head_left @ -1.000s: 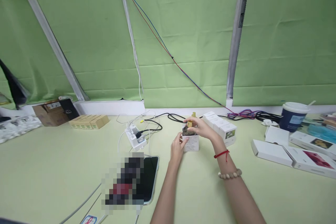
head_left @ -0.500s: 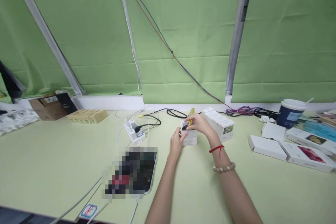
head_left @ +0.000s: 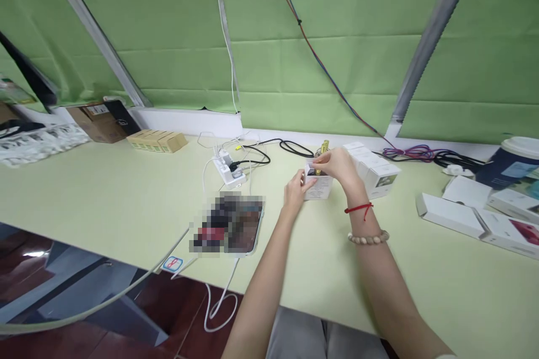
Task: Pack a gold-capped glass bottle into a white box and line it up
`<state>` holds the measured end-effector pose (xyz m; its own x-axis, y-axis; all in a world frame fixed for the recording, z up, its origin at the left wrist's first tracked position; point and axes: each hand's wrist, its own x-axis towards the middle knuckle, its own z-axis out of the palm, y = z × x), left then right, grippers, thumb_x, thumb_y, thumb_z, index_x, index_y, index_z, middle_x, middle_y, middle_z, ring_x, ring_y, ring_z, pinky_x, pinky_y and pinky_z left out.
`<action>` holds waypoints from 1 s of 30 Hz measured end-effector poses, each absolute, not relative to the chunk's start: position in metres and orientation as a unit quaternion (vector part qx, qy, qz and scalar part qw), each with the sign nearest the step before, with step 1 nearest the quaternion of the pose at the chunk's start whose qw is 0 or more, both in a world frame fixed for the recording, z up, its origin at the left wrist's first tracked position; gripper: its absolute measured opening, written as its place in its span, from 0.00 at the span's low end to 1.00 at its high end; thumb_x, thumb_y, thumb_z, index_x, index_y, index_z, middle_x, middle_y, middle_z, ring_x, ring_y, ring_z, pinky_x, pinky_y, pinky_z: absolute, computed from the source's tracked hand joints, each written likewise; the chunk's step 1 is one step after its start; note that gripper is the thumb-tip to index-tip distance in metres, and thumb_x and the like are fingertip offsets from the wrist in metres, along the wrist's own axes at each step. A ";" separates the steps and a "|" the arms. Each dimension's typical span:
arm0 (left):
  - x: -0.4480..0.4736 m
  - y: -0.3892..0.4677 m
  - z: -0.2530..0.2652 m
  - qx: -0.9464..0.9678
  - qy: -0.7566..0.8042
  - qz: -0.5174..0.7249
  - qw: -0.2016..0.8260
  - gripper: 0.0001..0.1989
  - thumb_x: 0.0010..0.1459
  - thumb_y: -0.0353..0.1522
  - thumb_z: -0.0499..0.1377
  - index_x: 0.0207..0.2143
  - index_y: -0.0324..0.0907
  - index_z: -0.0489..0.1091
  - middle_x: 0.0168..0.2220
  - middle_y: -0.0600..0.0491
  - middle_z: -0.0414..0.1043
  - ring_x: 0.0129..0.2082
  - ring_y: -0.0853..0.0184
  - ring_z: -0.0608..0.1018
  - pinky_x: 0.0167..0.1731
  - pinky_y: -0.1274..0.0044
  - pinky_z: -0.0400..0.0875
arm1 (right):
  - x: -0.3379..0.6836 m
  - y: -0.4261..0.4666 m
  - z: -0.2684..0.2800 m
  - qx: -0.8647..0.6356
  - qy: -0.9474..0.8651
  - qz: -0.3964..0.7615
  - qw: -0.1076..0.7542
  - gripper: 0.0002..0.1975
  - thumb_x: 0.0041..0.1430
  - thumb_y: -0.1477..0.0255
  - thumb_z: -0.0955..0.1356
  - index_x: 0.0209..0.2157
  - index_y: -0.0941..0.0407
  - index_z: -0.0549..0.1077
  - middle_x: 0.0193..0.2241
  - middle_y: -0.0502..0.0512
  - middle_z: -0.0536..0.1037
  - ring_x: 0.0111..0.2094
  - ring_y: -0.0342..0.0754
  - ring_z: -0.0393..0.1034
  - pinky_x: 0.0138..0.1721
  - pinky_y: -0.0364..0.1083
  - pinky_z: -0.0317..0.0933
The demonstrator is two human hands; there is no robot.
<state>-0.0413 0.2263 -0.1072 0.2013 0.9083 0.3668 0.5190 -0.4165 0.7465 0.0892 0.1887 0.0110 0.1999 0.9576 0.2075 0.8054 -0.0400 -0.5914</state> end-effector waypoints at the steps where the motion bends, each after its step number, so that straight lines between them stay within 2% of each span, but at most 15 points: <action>1: -0.041 0.226 -0.107 0.739 0.481 0.409 0.237 0.15 0.59 0.42 0.57 0.41 0.40 0.63 0.32 0.58 0.66 0.29 0.74 0.66 0.30 0.81 0.56 | 0.088 0.188 0.013 -0.726 -0.604 0.122 0.306 0.10 0.46 0.65 0.71 0.33 0.52 0.79 0.31 0.47 0.75 0.37 0.45 0.69 0.33 0.44 0.56; 5: -0.040 0.227 -0.109 0.745 0.476 0.411 0.223 0.16 0.59 0.42 0.57 0.42 0.40 0.63 0.32 0.58 0.66 0.28 0.74 0.66 0.30 0.81 0.55 | 0.088 0.185 0.018 -0.768 -0.560 0.134 0.282 0.09 0.42 0.69 0.71 0.31 0.51 0.78 0.29 0.48 0.75 0.35 0.46 0.69 0.32 0.44 0.56; 8: -0.038 0.226 -0.108 0.743 0.480 0.406 0.228 0.17 0.58 0.43 0.58 0.41 0.40 0.62 0.33 0.57 0.66 0.28 0.75 0.66 0.30 0.81 0.55 | 0.088 0.185 0.017 -0.784 -0.542 0.146 0.263 0.10 0.40 0.70 0.71 0.30 0.52 0.78 0.23 0.50 0.73 0.32 0.47 0.69 0.31 0.45 0.55; 12: -0.037 0.223 -0.103 0.743 0.487 0.396 0.231 0.18 0.57 0.44 0.58 0.41 0.40 0.63 0.32 0.57 0.67 0.29 0.74 0.67 0.29 0.81 0.55 | 0.087 0.189 0.013 -0.780 -0.556 0.177 0.227 0.08 0.43 0.72 0.70 0.30 0.53 0.78 0.18 0.49 0.70 0.29 0.45 0.68 0.32 0.45 0.55; 18: -0.037 0.222 -0.105 0.741 0.486 0.402 0.232 0.18 0.58 0.44 0.58 0.41 0.40 0.63 0.33 0.58 0.67 0.29 0.74 0.67 0.29 0.81 0.55 | 0.083 0.191 0.014 -0.786 -0.554 0.176 0.211 0.09 0.44 0.74 0.69 0.31 0.53 0.77 0.18 0.49 0.70 0.32 0.45 0.69 0.34 0.44 0.56; 21: -0.038 0.223 -0.107 0.748 0.478 0.403 0.224 0.17 0.60 0.42 0.57 0.45 0.40 0.64 0.36 0.57 0.68 0.31 0.73 0.69 0.31 0.80 0.55 | 0.082 0.186 0.019 -0.783 -0.565 0.170 0.197 0.09 0.45 0.74 0.69 0.32 0.52 0.77 0.18 0.48 0.71 0.32 0.44 0.68 0.34 0.45 0.55; 26: -0.038 0.222 -0.103 0.736 0.510 0.396 0.203 0.17 0.61 0.42 0.55 0.48 0.41 0.65 0.38 0.55 0.69 0.35 0.71 0.71 0.33 0.79 0.56 | 0.084 0.177 0.028 -0.794 -0.552 0.140 0.214 0.12 0.46 0.71 0.71 0.36 0.52 0.78 0.22 0.50 0.73 0.36 0.49 0.68 0.36 0.47 0.52; 30: -0.039 0.220 -0.100 0.727 0.514 0.411 0.197 0.18 0.61 0.41 0.56 0.49 0.40 0.64 0.41 0.56 0.69 0.35 0.73 0.71 0.34 0.79 0.57 | 0.088 0.174 0.029 -0.792 -0.546 0.165 0.217 0.11 0.48 0.71 0.71 0.37 0.53 0.78 0.20 0.49 0.72 0.32 0.45 0.68 0.34 0.44 0.52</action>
<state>-0.0386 0.2199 -0.0996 0.1342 0.9089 0.3948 0.5845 -0.3943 0.7091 0.0876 0.1741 0.0291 0.3497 0.9365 -0.0248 0.7933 -0.3101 -0.5240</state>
